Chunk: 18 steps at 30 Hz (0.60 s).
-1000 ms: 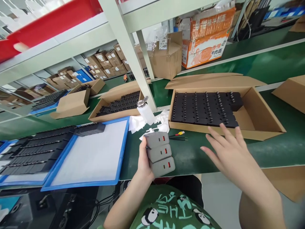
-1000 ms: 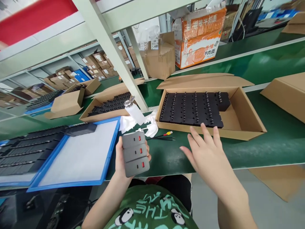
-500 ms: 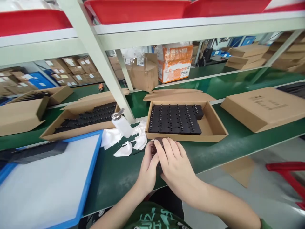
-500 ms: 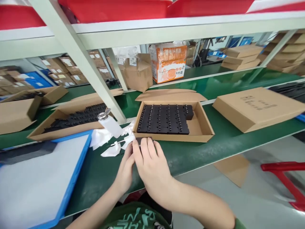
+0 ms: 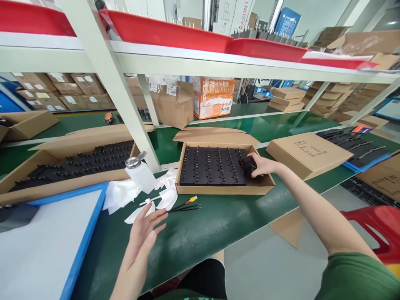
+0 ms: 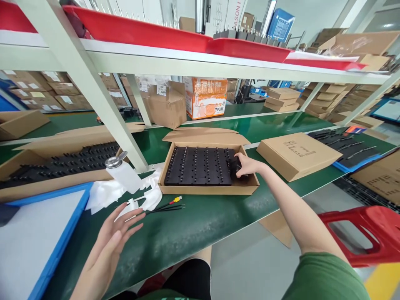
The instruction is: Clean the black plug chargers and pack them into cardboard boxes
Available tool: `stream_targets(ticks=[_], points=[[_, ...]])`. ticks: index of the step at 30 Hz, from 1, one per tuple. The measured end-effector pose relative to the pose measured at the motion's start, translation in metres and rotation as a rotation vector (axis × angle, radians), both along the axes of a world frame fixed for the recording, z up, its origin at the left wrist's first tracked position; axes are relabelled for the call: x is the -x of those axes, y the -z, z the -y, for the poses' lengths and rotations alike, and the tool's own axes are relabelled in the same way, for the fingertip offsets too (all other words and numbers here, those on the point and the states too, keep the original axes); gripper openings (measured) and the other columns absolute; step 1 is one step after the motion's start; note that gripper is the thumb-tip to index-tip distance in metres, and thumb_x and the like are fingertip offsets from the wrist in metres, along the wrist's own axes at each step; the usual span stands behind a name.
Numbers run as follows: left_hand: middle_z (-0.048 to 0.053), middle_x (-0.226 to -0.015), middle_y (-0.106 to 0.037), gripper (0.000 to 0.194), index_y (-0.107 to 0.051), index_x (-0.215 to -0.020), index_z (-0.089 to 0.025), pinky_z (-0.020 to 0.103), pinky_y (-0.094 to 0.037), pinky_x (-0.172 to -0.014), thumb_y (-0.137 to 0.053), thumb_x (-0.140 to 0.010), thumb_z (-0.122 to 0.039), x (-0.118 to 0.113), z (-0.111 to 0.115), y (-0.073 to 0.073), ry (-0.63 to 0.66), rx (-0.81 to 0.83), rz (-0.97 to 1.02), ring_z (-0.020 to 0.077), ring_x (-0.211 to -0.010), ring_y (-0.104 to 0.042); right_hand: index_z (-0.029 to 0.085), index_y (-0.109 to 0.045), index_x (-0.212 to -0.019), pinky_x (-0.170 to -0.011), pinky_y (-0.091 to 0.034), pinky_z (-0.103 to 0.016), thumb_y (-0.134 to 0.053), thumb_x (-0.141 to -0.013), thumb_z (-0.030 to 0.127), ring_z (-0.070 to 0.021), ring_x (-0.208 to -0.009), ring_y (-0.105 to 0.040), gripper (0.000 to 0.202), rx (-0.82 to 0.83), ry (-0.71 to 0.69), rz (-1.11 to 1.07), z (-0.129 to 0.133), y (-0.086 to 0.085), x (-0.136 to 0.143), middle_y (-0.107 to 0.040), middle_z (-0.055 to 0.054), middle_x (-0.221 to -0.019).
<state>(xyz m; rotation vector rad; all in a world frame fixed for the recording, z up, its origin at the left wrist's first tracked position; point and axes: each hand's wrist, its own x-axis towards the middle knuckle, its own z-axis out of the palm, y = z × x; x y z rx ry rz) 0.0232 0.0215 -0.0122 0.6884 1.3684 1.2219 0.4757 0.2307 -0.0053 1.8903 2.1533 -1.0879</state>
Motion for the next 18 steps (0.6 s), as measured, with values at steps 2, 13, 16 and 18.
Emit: stream_targets(ticks=[2, 13, 16, 18], points=[[0.009, -0.109, -0.073, 0.068, -0.052, -0.141, -0.032, 0.049, -0.055, -0.098, -0.070, -0.083, -0.062, 0.002, -0.001, 0.003, -0.021, 0.022, 0.012, 0.0331, -0.109, -0.070, 0.017, -0.041, -0.141, -0.086, -0.058, -0.037, -0.077, -0.078, 0.027, -0.0204, -0.098, -0.066, 0.073, 0.040, -0.041, 0.021, 0.000, 0.006, 0.002, -0.063, -0.009, -0.118], [0.009, -0.099, -0.077, 0.077, -0.057, -0.138, -0.031, 0.047, -0.059, -0.090, -0.081, -0.071, -0.060, 0.020, 0.000, 0.007, -0.086, 0.096, 0.021, 0.0348, -0.101, -0.073, 0.017, -0.051, -0.139, -0.103, -0.049, -0.051, -0.067, -0.093, 0.043, -0.0288, -0.123, -0.055, 0.055, 0.038, -0.092, 0.327, -0.007, 0.025, 0.018, -0.054, -0.013, -0.136], [0.009, -0.095, -0.077, 0.076, -0.057, -0.137, -0.030, 0.048, -0.058, -0.089, -0.082, -0.071, -0.058, 0.030, 0.005, 0.003, -0.076, 0.088, 0.025, 0.0347, -0.097, -0.073, 0.017, -0.050, -0.140, -0.096, -0.054, -0.046, -0.067, -0.094, 0.042, -0.0251, -0.113, -0.060, 0.055, 0.053, -0.063, 0.323, -0.004, 0.020, 0.013, -0.057, -0.012, -0.131], [0.009, -0.093, -0.076, 0.074, -0.058, -0.135, -0.030, 0.048, -0.058, -0.088, -0.082, -0.071, -0.057, 0.032, 0.006, 0.000, -0.063, 0.069, 0.035, 0.0344, -0.095, -0.074, 0.016, -0.050, -0.140, -0.094, -0.055, -0.043, -0.068, -0.094, 0.040, -0.0232, -0.109, -0.062, 0.055, 0.042, -0.046, 0.302, 0.003, 0.012, 0.009, -0.059, -0.012, -0.127]])
